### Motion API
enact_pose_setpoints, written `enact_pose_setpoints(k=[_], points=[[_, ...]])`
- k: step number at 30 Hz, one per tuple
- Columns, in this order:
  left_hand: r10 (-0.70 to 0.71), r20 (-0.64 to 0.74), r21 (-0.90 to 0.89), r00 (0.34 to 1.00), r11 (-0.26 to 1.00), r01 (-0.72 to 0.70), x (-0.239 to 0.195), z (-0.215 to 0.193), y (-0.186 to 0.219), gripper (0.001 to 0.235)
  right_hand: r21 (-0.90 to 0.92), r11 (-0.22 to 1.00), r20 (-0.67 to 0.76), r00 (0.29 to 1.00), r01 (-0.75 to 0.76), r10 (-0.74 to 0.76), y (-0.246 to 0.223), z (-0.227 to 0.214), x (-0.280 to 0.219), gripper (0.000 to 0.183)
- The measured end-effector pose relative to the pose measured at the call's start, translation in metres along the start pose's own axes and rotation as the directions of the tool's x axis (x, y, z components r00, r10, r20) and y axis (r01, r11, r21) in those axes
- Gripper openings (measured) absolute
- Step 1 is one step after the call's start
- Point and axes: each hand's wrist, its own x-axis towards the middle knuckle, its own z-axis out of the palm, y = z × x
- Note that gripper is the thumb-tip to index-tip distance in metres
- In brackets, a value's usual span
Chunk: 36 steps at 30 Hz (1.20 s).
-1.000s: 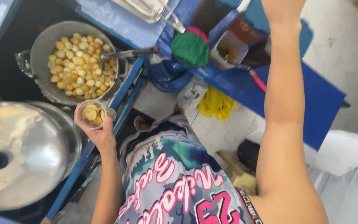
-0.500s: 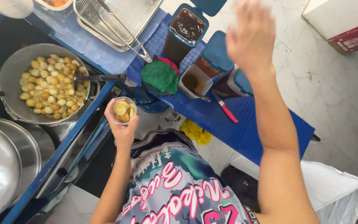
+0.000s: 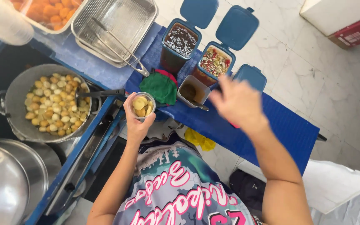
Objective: A person is frying small round food items, scooping them into a cup, adding various sauces, and handling cash from a customer at a street food stall.
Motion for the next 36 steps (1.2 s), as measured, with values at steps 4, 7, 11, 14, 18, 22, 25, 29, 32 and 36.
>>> enact_pose_setpoints(k=[4,7,11,14,18,22,25,29,32,36], points=[[0.041,0.074,0.002,0.996,0.999,-0.042,0.022,0.000,-0.013,0.092,0.131,0.985,0.329,0.942,-0.109,0.060,-0.012,0.110,-0.002,0.067],[0.039,0.134,-0.005,0.990,0.999,-0.039,0.034,0.000,-0.012,0.092,0.590,0.747,0.133,0.949,-0.308,0.285,-0.035,0.143,-0.001,0.026],[0.028,0.224,-0.014,0.974,1.000,-0.026,0.052,0.004,-0.011,0.093,0.605,0.795,-0.242,0.942,-0.040,0.232,-0.055,0.156,0.008,0.010],[0.027,0.293,-0.036,0.956,0.999,-0.017,0.063,0.007,0.000,0.091,0.300,0.950,-0.415,0.908,0.087,0.048,-0.050,0.162,-0.004,0.001],[0.064,0.365,-0.042,0.929,0.998,-0.052,0.083,0.005,-0.001,0.089,-0.002,0.993,-0.568,0.817,0.115,-0.096,-0.037,0.160,-0.031,0.021],[0.062,0.408,-0.067,0.911,0.997,-0.038,0.095,0.005,0.007,0.089,-0.002,0.989,-0.551,0.825,0.148,-0.124,-0.041,0.150,-0.045,0.033],[0.051,0.418,-0.094,0.907,0.996,-0.013,0.100,0.005,0.005,0.086,0.013,0.992,-0.549,0.830,0.128,-0.100,-0.047,0.139,-0.049,0.035],[0.078,0.422,-0.159,0.903,0.987,-0.011,0.107,0.008,-0.006,0.081,0.177,0.982,-0.561,0.826,0.060,0.051,-0.050,0.090,-0.041,0.023],[0.074,0.420,-0.154,0.905,0.988,-0.009,0.110,0.010,-0.007,0.084,0.391,0.920,-0.555,0.799,0.005,0.231,-0.059,0.025,-0.017,0.011],[0.061,0.426,-0.123,0.903,0.992,-0.009,0.118,0.014,0.012,0.083,0.497,0.865,-0.572,0.775,0.066,0.269,-0.067,-0.020,0.043,0.006]])
